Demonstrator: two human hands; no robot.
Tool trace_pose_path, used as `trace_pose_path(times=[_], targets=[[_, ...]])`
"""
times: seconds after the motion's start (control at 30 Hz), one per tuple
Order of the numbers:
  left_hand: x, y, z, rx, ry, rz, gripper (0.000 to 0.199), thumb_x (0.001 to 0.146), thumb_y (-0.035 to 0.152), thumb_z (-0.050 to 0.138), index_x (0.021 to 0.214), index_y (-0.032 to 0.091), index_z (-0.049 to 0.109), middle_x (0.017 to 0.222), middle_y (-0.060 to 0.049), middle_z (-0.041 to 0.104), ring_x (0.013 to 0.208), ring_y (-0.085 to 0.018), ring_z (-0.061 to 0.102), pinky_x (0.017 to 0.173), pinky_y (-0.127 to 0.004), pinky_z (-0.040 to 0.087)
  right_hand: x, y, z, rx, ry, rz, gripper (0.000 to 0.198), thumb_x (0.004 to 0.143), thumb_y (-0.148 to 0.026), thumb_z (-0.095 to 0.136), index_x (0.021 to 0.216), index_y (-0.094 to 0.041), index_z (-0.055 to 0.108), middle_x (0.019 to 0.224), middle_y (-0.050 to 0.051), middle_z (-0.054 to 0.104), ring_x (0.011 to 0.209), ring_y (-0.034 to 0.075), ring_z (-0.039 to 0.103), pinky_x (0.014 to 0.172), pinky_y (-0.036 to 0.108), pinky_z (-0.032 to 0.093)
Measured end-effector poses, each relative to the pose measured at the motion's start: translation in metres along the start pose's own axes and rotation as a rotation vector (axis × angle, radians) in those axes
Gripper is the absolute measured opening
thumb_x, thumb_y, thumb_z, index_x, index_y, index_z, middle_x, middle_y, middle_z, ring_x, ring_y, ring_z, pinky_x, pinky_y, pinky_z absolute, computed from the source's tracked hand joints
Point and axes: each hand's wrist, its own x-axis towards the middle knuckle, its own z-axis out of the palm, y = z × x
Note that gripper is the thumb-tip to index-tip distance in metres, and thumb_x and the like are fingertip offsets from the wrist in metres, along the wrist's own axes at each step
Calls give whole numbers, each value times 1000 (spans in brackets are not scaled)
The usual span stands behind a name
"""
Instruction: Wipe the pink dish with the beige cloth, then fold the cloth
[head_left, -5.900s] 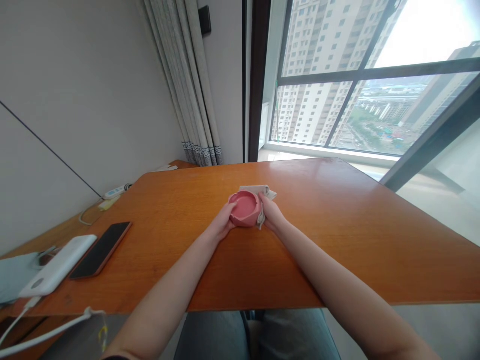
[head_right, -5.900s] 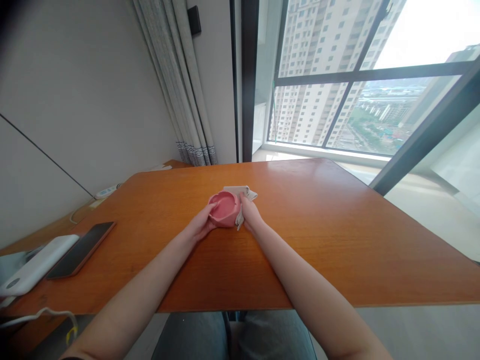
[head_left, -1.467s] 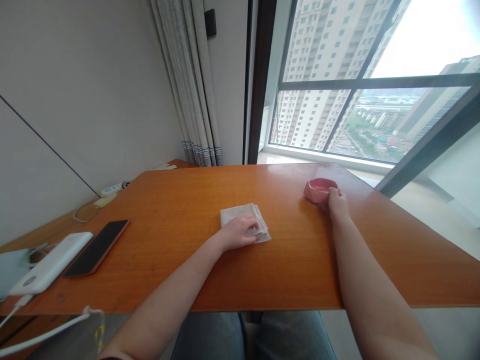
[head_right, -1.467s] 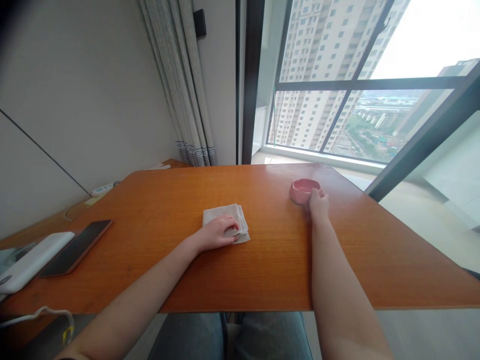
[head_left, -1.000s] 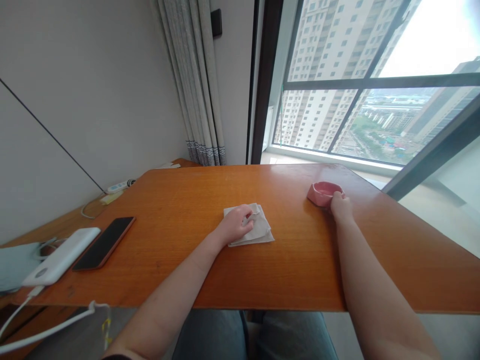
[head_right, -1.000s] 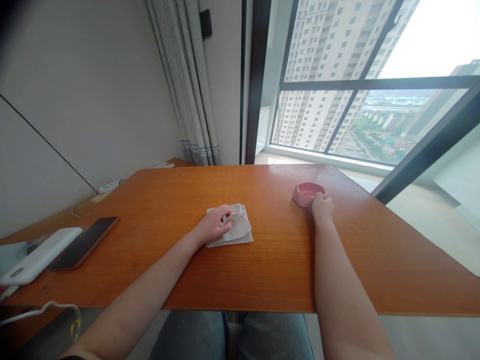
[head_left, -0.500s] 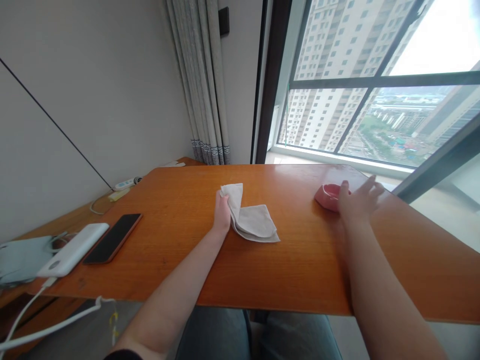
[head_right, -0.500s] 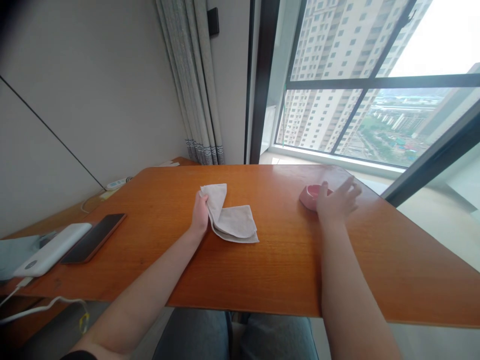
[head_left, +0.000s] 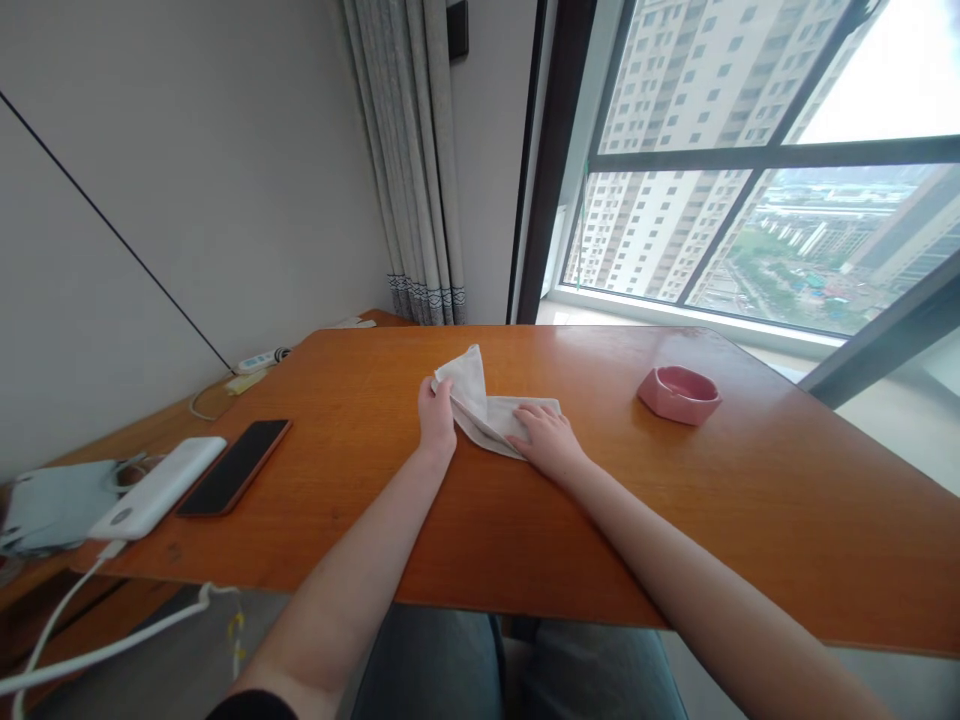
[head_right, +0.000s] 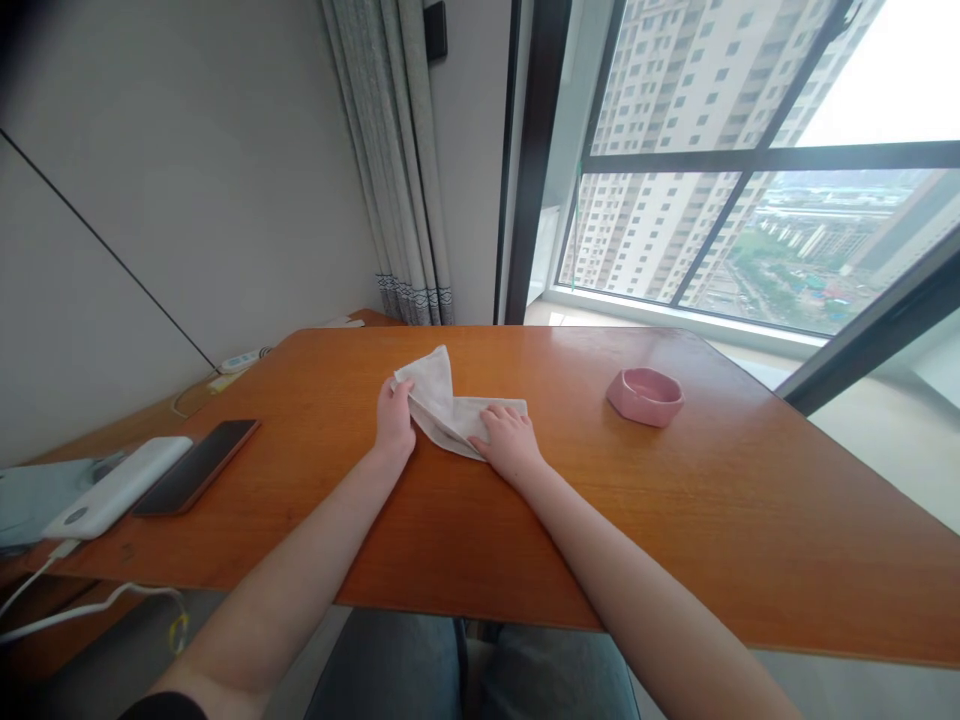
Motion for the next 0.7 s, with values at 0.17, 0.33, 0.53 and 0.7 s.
trace_pose_path(times=[0.17, 0.33, 0.53, 0.7], targets=[[8, -9, -7, 44, 188, -91, 19, 68, 15, 56, 81, 21, 43, 85, 1, 49, 85, -13, 52, 83, -29, 41, 17, 46, -5, 20, 79, 144, 53, 90, -40, 47, 135, -14, 43, 137, 15, 50, 125, 30, 45, 102, 44, 34], [8, 8, -11, 216, 143, 258, 32, 68, 9, 52, 97, 24, 49, 111, -4, 52, 111, -17, 48, 101, -33, 33, 18, 48, -6, 61, 88, 110, 47, 90, -39, 46, 132, -17, 46, 137, 13, 50, 128, 27, 42, 110, 48, 21], [3, 12, -13, 854, -692, 430, 23, 63, 7, 54, 79, 23, 61, 89, -5, 60, 89, -24, 55, 89, -38, 40, 3, 27, -18, 77, 14, -12, 39, 79, -32, 57, 116, -19, 58, 127, 9, 56, 120, 26, 47, 109, 45, 22], [4, 1, -19, 1282, -757, 454, 19, 64, 8, 52, 74, 21, 60, 85, -6, 59, 87, -25, 55, 84, -38, 40, 4, 30, -24, 2, -13, 41, 22, 74, -12, 49, 91, -19, 60, 103, 7, 61, 99, 22, 54, 84, 30, 40]])
